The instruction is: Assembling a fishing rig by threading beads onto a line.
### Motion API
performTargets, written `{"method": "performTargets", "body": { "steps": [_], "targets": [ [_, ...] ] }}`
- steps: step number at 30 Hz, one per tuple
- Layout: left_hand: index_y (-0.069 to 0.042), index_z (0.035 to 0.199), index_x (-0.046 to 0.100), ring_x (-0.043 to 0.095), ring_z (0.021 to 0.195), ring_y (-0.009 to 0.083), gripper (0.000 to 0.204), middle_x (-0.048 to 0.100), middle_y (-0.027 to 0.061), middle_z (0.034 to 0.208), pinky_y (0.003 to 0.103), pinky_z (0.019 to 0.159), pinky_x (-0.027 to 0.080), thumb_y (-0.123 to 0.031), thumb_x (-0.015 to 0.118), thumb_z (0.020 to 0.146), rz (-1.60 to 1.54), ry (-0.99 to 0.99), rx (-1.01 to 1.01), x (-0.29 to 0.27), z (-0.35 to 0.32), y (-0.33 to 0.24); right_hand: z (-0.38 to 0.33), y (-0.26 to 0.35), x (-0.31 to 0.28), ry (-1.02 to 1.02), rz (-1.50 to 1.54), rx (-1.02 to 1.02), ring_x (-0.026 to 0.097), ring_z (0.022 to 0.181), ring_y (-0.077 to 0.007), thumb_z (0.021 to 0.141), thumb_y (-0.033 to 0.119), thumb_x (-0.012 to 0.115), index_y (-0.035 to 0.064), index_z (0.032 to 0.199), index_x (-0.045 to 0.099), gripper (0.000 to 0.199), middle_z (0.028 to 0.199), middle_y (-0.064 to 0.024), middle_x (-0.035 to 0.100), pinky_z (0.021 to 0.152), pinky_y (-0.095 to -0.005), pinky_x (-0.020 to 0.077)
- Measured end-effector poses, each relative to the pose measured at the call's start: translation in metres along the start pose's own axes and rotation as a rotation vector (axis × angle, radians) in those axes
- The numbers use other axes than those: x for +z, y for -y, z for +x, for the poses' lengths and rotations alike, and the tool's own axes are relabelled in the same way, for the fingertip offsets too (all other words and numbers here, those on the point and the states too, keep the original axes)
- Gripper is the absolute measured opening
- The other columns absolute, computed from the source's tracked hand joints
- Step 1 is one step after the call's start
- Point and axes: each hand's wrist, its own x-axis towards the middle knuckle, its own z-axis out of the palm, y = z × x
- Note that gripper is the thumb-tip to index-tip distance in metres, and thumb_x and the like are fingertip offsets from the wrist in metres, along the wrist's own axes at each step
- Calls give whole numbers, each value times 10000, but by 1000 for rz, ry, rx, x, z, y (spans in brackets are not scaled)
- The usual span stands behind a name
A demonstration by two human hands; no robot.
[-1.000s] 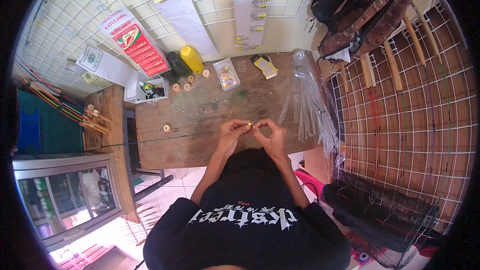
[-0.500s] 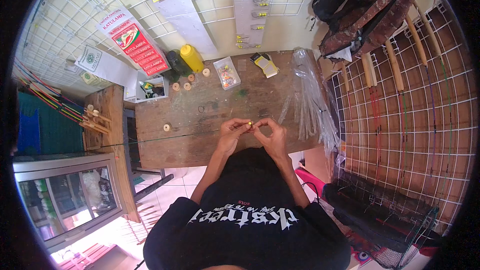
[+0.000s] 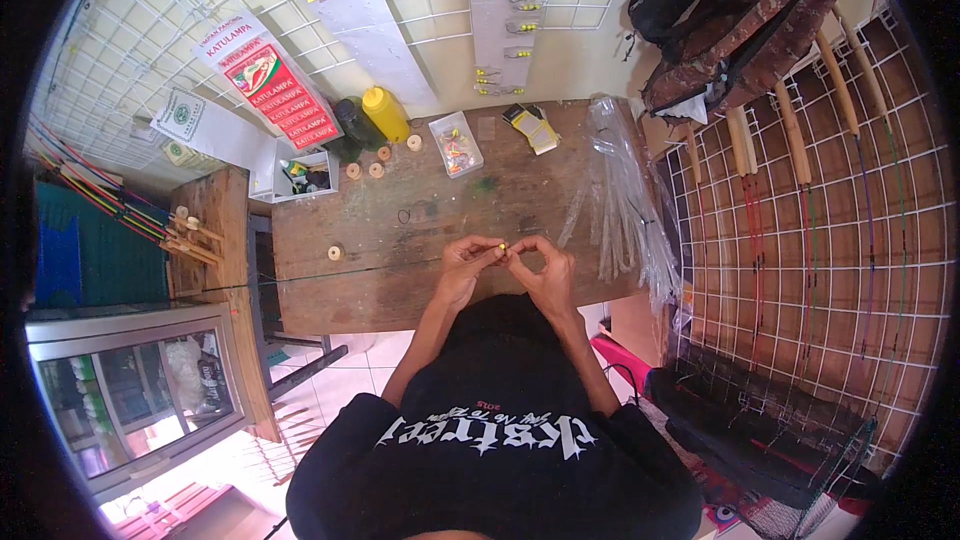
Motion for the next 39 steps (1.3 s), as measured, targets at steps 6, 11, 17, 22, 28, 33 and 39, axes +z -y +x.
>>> {"method": "performTargets", "body": {
  "steps": [6, 11, 17, 22, 28, 33, 39],
  "targets": [
    [50, 990, 633, 637, 793, 167, 190, 664, 129, 887, 281, 757, 516, -34, 655, 821, 15, -7, 11, -2, 0, 2, 1, 2, 0, 14, 1, -4, 651, 752, -184, 750, 88, 692, -16, 815, 648, 130, 767, -110, 668, 699, -310, 483],
    [43, 987, 638, 624, 779, 149, 186, 663, 111, 873, 270, 739, 507, -37, 658, 820, 33, -3, 6, -1, 0, 1, 0, -1, 0, 18, -9, 19, 651, 753, -187, 752, 90, 688, -16, 814, 649, 129, 764, -113, 666, 700, -311, 483],
    [35, 985, 642, 611, 769, 136, 184, 660, 98, 870, 261, 720, 497, -45, 663, 821, 33, -6, -5, 1, 0, -1, 0, -2, 0, 18, -7, 23, 649, 755, -179, 762, 91, 674, -13, 821, 651, 122, 772, -109, 666, 686, -304, 484],
    [32, 986, 640, 605, 765, 128, 186, 656, 90, 864, 257, 715, 489, -50, 664, 821, 50, -8, -12, 0, 0, -1, 1, -1, 1, 40, 3, 29, 649, 758, -160, 767, 87, 671, -13, 834, 648, 123, 772, -102, 670, 640, -294, 486],
    [32, 986, 636, 599, 761, 124, 183, 651, 83, 853, 256, 711, 483, -49, 661, 824, 45, -2, -8, 0, 0, -1, 0, -3, 1, 55, 27, 17, 651, 761, -160, 768, 78, 671, -14, 832, 643, 115, 774, -99, 670, 652, -294, 487],
    [31, 985, 636, 598, 761, 125, 181, 650, 83, 853, 258, 710, 483, -51, 660, 825, 51, -3, 1, -1, 0, -1, 1, -4, 1, 51, 34, -22, 639, 723, -155, 766, 65, 665, -9, 830, 636, 101, 758, -93, 664, 655, -288, 485],
    [27, 984, 630, 600, 758, 129, 180, 650, 84, 864, 260, 710, 487, -55, 660, 827, 41, 0, -2, -1, 0, 0, 1, -6, 2, 37, 33, -15, 570, 628, -123, 768, 56, 660, -5, 825, 617, 93, 709, -70, 624, 601, -268, 456]
  ]
}}
